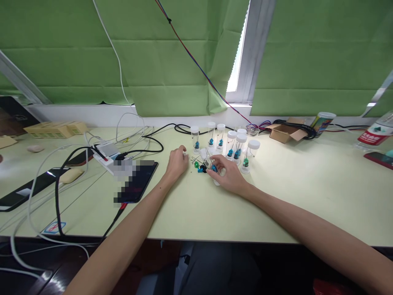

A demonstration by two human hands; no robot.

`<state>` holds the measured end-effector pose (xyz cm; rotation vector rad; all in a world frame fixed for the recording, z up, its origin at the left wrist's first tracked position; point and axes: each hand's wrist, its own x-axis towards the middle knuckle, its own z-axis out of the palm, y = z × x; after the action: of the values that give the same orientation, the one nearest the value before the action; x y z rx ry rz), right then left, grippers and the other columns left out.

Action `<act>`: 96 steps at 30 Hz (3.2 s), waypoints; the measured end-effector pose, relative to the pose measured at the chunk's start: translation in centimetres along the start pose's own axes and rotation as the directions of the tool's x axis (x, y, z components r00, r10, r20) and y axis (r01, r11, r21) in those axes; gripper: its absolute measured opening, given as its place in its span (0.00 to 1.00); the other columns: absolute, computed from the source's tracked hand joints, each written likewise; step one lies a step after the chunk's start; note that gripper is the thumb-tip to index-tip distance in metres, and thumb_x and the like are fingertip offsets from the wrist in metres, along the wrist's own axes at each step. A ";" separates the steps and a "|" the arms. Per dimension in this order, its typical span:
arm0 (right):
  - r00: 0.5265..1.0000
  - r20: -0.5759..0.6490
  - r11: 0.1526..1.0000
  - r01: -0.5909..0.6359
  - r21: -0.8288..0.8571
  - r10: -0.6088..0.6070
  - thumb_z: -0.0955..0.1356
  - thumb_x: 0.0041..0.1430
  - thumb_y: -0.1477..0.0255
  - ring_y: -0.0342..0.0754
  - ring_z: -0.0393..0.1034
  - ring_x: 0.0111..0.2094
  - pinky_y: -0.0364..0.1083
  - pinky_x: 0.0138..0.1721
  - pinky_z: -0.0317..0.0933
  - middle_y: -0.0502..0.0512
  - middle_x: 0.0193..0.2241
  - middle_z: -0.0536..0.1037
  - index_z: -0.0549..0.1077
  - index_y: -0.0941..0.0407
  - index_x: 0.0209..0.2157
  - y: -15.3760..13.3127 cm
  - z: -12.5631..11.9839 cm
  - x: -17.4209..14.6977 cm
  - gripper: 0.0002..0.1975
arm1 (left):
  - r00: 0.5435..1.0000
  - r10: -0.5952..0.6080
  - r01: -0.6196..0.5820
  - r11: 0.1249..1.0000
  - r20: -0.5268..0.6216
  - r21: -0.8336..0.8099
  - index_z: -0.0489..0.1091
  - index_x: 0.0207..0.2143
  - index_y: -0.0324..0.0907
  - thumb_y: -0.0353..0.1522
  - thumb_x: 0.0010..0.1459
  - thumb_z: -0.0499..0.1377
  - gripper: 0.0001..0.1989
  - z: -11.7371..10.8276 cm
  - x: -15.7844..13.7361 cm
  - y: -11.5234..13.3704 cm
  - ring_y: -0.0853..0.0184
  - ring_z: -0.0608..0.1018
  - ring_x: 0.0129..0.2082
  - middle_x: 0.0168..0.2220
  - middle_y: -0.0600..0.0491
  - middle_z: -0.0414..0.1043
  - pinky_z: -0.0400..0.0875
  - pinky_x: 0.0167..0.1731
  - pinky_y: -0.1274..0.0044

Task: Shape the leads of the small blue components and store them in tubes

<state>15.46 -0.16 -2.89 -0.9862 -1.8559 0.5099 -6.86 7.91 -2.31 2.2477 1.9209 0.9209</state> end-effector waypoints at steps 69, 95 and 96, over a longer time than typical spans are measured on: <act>0.983 0.141 0.993 -0.118 -0.024 0.120 0.63 0.66 0.63 0.42 0.59 0.20 0.44 0.28 0.56 0.45 0.26 0.67 0.64 0.54 0.56 -1.4 0.2 -0.3 0.19 | 0.996 0.040 0.039 0.627 0.082 -0.778 0.69 0.32 0.43 0.48 0.58 0.61 0.18 -1.3 -3.3 6.3 0.73 0.65 0.19 0.21 0.57 0.64 0.61 0.21 0.79; 0.987 0.110 0.993 -0.112 -0.026 0.114 0.65 0.64 0.62 0.43 0.60 0.21 0.44 0.29 0.54 0.43 0.23 0.64 0.67 0.54 0.51 -1.2 0.4 -0.3 0.16 | 0.992 0.044 -0.102 0.815 -0.115 -0.571 0.59 0.27 0.44 0.43 0.67 0.48 0.17 -0.7 -4.2 6.9 0.71 0.59 0.19 0.19 0.59 0.55 0.54 0.23 0.77; 0.988 0.107 0.993 -0.111 -0.027 0.114 0.65 0.64 0.62 0.42 0.60 0.21 0.44 0.29 0.55 0.44 0.23 0.65 0.68 0.54 0.51 -1.2 0.4 -0.3 0.17 | 0.991 0.034 -0.101 0.824 -0.130 -0.557 0.57 0.26 0.44 0.43 0.67 0.48 0.18 -0.6 -4.3 7.0 0.71 0.59 0.20 0.19 0.59 0.54 0.54 0.23 0.77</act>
<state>14.67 -1.09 -2.42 -1.1009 -1.9118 0.6235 -1.21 2.17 -0.73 1.9409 1.3476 1.4291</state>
